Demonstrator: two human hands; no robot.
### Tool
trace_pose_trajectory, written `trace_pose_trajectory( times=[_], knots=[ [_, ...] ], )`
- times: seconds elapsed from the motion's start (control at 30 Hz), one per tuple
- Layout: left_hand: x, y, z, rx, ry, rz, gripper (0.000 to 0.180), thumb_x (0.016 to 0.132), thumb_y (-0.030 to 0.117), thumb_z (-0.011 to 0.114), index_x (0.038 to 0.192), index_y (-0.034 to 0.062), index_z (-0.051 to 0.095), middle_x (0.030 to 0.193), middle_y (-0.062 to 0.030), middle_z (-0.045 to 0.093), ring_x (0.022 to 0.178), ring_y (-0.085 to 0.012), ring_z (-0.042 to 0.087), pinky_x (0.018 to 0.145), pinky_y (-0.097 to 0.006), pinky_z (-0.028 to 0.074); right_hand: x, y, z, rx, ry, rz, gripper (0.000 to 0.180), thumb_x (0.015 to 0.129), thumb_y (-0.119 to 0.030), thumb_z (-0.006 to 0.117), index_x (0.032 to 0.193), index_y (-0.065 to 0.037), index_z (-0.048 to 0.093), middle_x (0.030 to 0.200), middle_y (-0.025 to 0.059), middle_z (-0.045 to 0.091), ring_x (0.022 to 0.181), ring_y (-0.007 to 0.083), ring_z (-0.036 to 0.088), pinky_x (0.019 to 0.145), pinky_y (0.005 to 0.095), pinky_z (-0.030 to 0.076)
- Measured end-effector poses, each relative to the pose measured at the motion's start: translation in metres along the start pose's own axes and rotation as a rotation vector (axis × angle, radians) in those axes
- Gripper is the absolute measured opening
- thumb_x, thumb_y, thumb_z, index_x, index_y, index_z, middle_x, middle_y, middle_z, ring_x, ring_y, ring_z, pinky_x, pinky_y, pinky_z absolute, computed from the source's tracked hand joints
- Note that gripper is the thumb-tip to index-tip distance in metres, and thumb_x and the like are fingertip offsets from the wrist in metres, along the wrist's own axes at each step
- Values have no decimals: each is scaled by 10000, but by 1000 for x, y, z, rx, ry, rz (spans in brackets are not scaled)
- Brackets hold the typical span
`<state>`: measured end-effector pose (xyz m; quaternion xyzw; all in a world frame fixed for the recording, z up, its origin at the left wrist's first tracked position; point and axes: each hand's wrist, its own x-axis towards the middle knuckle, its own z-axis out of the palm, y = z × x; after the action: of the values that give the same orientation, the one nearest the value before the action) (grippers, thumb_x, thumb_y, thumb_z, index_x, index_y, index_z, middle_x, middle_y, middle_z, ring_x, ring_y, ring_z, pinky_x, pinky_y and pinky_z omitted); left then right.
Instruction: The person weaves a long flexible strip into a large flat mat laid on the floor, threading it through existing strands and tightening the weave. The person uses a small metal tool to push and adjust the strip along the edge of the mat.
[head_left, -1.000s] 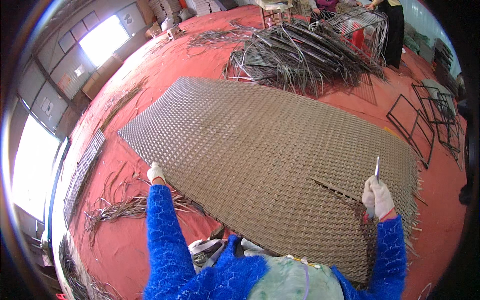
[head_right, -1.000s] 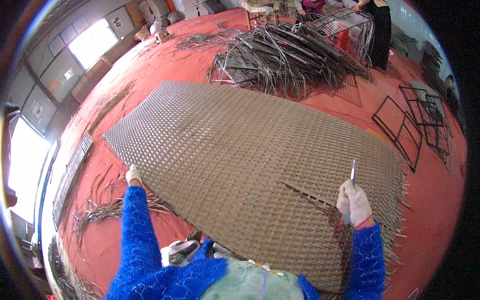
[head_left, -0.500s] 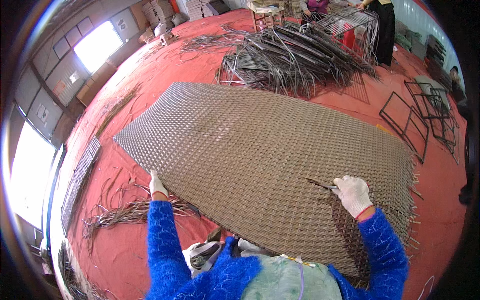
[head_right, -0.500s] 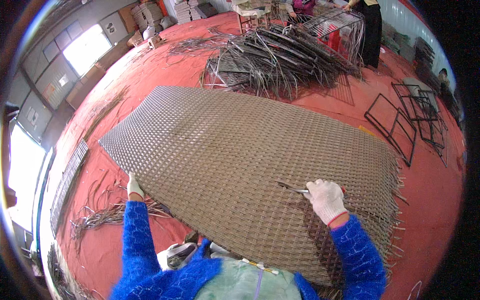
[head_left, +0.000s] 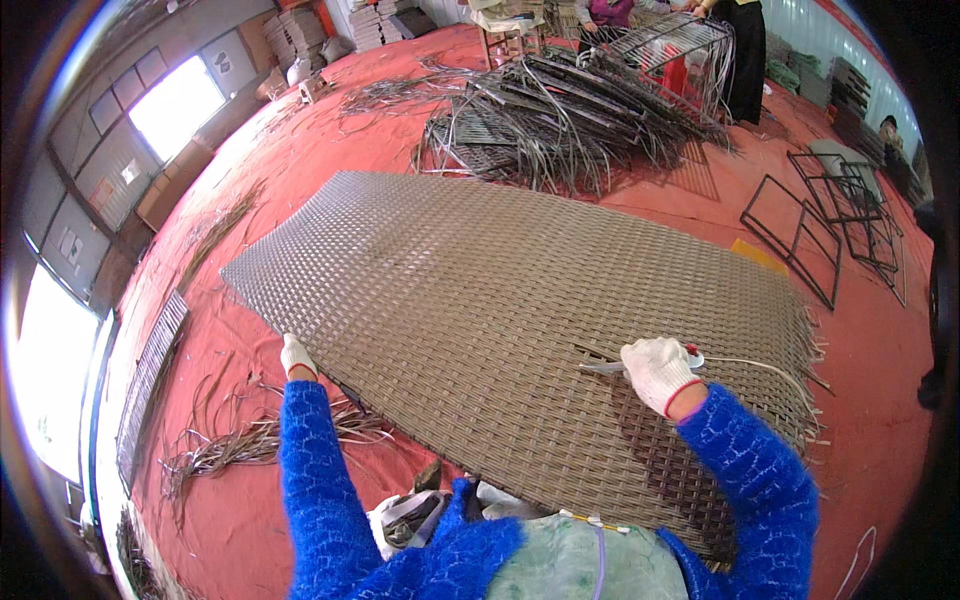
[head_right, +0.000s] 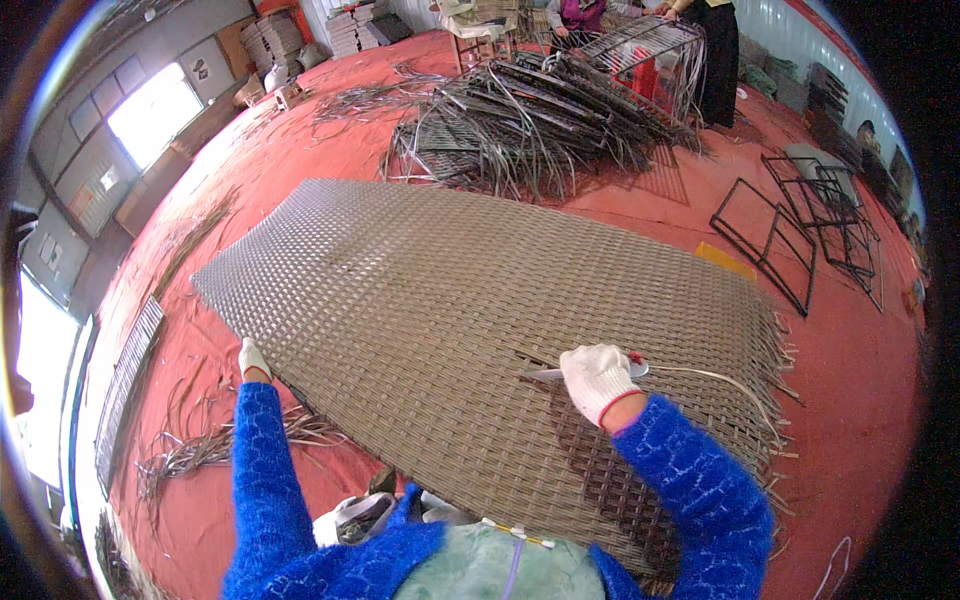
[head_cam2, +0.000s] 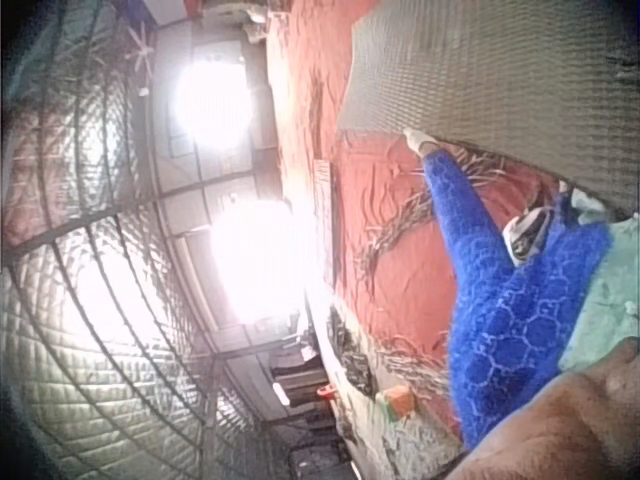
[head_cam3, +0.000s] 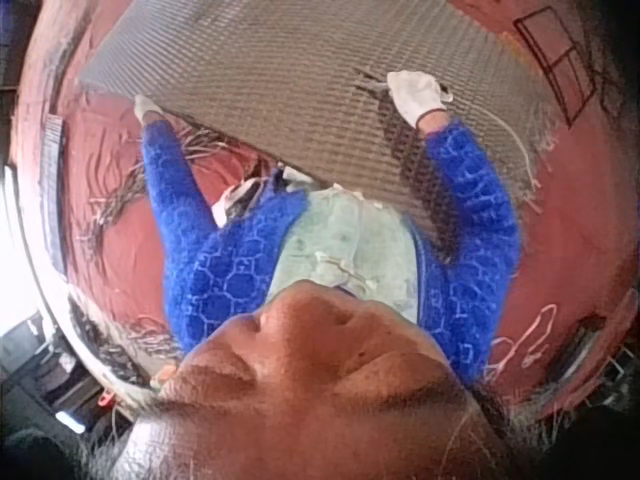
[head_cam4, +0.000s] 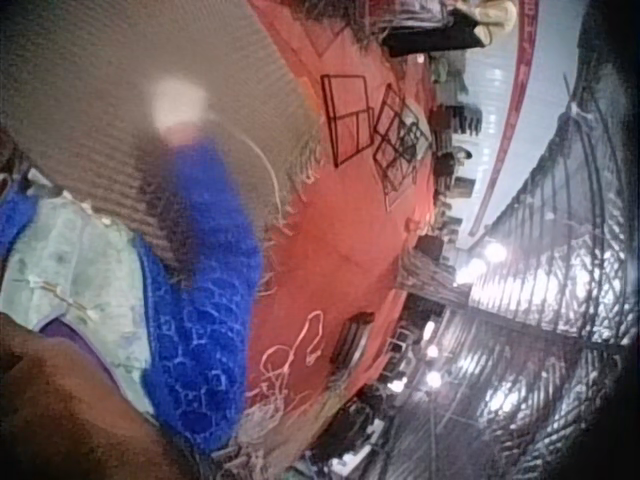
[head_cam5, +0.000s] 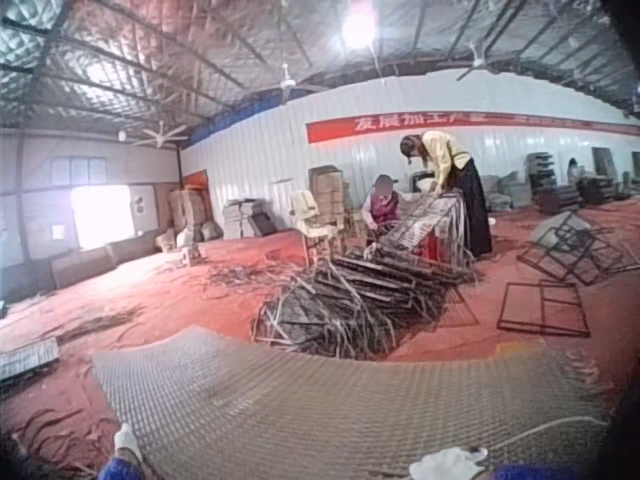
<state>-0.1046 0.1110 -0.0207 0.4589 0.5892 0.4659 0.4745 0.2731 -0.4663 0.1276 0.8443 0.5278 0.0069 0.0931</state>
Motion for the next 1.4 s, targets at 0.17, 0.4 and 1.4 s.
trace_pose_trajectory(
  times=[0.17, 0.4, 1.4],
  knots=[
    [1, 15, 3, 389, 56, 112, 589, 947, 459, 424, 1048, -87, 621, 980, -173, 689, 856, -291, 645, 766, -396, 495, -1, -3, -2, 104, 12, 54, 139, 797, -199, 640, 844, -68, 637, 855, 139, 658, 815, 311, 676, 653, 433, 534],
    [-116, 103, 48, 1415, 160, 786, 416, 869, 363, 516, 1096, 33, 630, 1106, -181, 648, 1069, -314, 610, 908, -412, 478, 0, 1, -8, 399, 35, 188, 173, 786, -169, 630, 923, -83, 571, 882, 139, 671, 831, 351, 661, 703, 470, 515],
    [-206, 92, 166, 1319, -618, 940, 590, 949, 441, 448, 1402, 62, 430, 1480, -152, 384, 1379, -317, 328, 1132, -420, 251, 0, 26, -22, 984, -198, 21, 224, 881, -312, 647, 920, -92, 663, 875, 83, 672, 823, 263, 641, 744, 338, 509]
  ],
)
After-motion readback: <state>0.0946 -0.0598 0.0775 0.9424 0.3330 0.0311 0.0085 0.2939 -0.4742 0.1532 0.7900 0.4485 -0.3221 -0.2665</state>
